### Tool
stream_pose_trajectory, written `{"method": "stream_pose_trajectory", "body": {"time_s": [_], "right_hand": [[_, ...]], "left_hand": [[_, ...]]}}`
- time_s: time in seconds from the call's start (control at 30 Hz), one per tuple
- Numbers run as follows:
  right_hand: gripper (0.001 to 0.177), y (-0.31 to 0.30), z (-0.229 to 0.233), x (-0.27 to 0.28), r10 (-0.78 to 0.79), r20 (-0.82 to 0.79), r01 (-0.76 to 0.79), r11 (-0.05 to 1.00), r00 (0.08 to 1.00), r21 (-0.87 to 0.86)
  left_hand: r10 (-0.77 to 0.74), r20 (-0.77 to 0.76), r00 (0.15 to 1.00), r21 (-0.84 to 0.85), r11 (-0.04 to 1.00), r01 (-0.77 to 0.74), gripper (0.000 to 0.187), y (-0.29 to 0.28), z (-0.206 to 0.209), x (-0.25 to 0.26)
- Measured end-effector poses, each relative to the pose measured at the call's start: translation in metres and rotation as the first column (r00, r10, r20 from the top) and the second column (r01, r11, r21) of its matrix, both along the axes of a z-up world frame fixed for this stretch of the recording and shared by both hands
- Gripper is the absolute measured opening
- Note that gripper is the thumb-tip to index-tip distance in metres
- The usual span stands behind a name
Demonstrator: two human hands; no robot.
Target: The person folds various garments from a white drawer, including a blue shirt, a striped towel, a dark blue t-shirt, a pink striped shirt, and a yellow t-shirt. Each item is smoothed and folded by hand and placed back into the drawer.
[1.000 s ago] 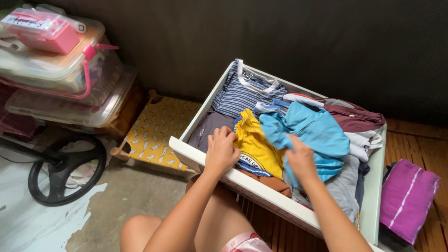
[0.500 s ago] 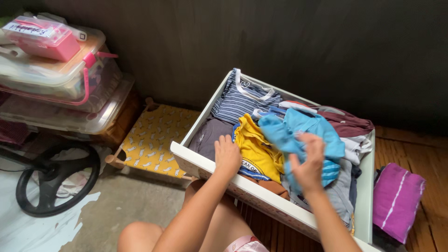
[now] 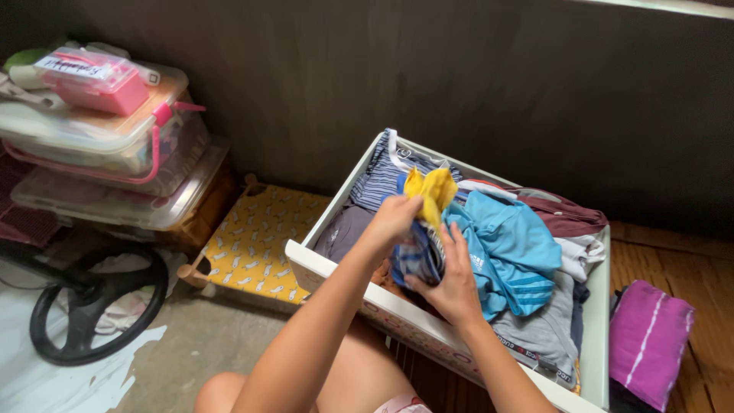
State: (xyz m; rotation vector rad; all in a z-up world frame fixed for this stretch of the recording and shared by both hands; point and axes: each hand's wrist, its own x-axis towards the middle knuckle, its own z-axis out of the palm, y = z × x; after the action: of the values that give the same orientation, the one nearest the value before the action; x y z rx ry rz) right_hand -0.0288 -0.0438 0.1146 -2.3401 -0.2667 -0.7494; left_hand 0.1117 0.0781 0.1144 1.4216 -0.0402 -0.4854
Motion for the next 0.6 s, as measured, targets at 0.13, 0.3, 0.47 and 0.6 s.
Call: {"method": "stream_pose_trajectory", "body": {"time_s": [0.13,0.3,0.47,0.6], "right_hand": [[0.062,-0.01,0.036,0.0,-0.008,-0.26,0.135,0.869,0.966,0.475],[0.061,-0.075,0.116,-0.008,-0.114,0.369,0.091,0.993,0.922,0.078],[0.066,-0.13,0.124,-0.05,-0.355,0.314,0.442,0.854,0.88,-0.275],[0.079,-0.141,0.049,-0.072,-0.559,-0.235,0.367,0.752,0.795,-0.547]], "left_hand": [[-0.119,0.233,0.965,-0.06,0.989,0.136,0.03,-0.015,0.091,-0.011],[-0.207,0.488,0.848,-0.309,0.868,0.39,0.026,-0.044,0.153,-0.027],[-0.282,0.285,0.916,-0.527,0.752,0.395,0.025,-0.094,0.069,-0.019],[-0.29,0.795,0.533,0.33,0.944,0.02,0.031,-0.109,-0.073,-0.011]]}}
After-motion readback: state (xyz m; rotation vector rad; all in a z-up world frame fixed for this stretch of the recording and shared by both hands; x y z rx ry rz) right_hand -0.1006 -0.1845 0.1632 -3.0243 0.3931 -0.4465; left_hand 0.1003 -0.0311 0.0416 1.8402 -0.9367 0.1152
